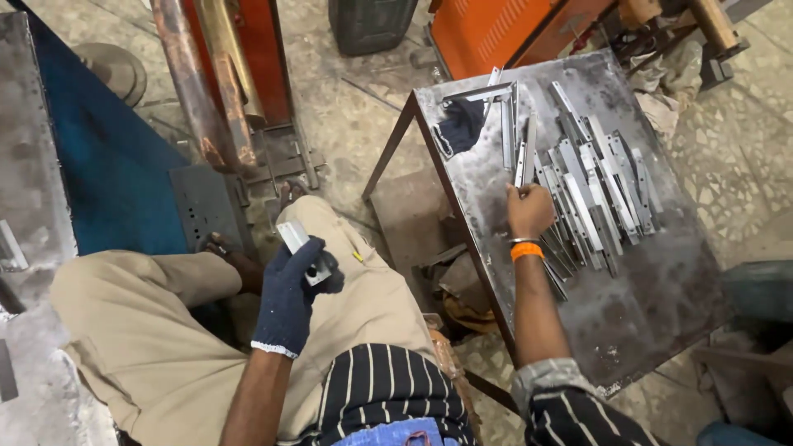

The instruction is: The worker aligns metal strips and joins them using an industrial spot welding machine at a factory workstation.

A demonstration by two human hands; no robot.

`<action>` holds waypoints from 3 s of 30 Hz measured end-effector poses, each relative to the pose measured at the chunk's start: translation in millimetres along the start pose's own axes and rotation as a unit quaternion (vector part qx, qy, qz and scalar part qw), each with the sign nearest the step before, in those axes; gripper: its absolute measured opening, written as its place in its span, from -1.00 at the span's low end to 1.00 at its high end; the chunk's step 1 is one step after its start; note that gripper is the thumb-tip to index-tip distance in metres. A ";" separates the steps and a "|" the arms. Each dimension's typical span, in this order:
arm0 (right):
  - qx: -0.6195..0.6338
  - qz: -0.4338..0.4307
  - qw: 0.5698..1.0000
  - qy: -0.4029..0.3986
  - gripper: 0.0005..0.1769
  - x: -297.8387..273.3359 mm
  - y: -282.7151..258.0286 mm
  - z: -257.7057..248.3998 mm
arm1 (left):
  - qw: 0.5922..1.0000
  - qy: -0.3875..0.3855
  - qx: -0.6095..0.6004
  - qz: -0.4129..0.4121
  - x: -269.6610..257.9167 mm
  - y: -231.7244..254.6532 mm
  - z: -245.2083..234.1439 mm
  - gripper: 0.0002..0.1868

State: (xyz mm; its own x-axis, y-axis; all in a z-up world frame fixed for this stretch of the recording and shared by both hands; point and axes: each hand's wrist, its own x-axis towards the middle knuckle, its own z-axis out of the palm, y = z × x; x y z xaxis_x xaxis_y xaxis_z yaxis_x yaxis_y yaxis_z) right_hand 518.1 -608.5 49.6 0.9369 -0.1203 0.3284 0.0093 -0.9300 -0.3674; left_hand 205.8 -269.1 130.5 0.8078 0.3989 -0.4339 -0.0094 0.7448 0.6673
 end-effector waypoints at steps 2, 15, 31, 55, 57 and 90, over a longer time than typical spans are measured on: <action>-0.017 0.007 1.000 -0.007 -0.64 8.3 3.7 15.7 | 1.000 0.002 0.011 0.004 -0.5 -1.5 -3.0 -0.71; 0.415 0.298 0.844 -0.161 -0.84 -16.2 26.5 6.7 | 0.999 -0.029 -0.015 0.002 -5.9 13.6 13.0 -0.59; 0.737 0.186 0.534 -0.370 -0.56 -154.5 -199.2 -46.0 | 0.998 -0.061 -0.024 -0.017 -1.5 16.3 19.1 -0.62; 0.621 0.172 0.546 -0.535 -0.49 -213.1 -263.1 -117.0 | 0.989 0.039 -0.016 0.142 -8.9 25.1 -18.7 -0.66; 0.611 0.047 0.616 -0.494 -0.67 -213.7 -258.3 -111.9 | 0.989 0.040 -0.051 0.133 -16.9 35.3 -10.0 -0.67; 0.573 -0.108 0.781 -0.222 -0.71 -188.8 -249.8 -162.9 | 0.960 0.026 -0.269 0.077 5.5 22.7 -35.1 -0.69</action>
State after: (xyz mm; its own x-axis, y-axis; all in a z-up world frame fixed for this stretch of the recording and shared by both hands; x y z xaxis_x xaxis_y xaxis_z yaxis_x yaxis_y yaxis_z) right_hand 281.9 -410.0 221.0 0.8963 0.3663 0.2500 0.2528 0.0411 -0.9666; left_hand 189.3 -231.2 122.1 0.7418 0.5421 -0.3947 -0.4400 0.8377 0.3236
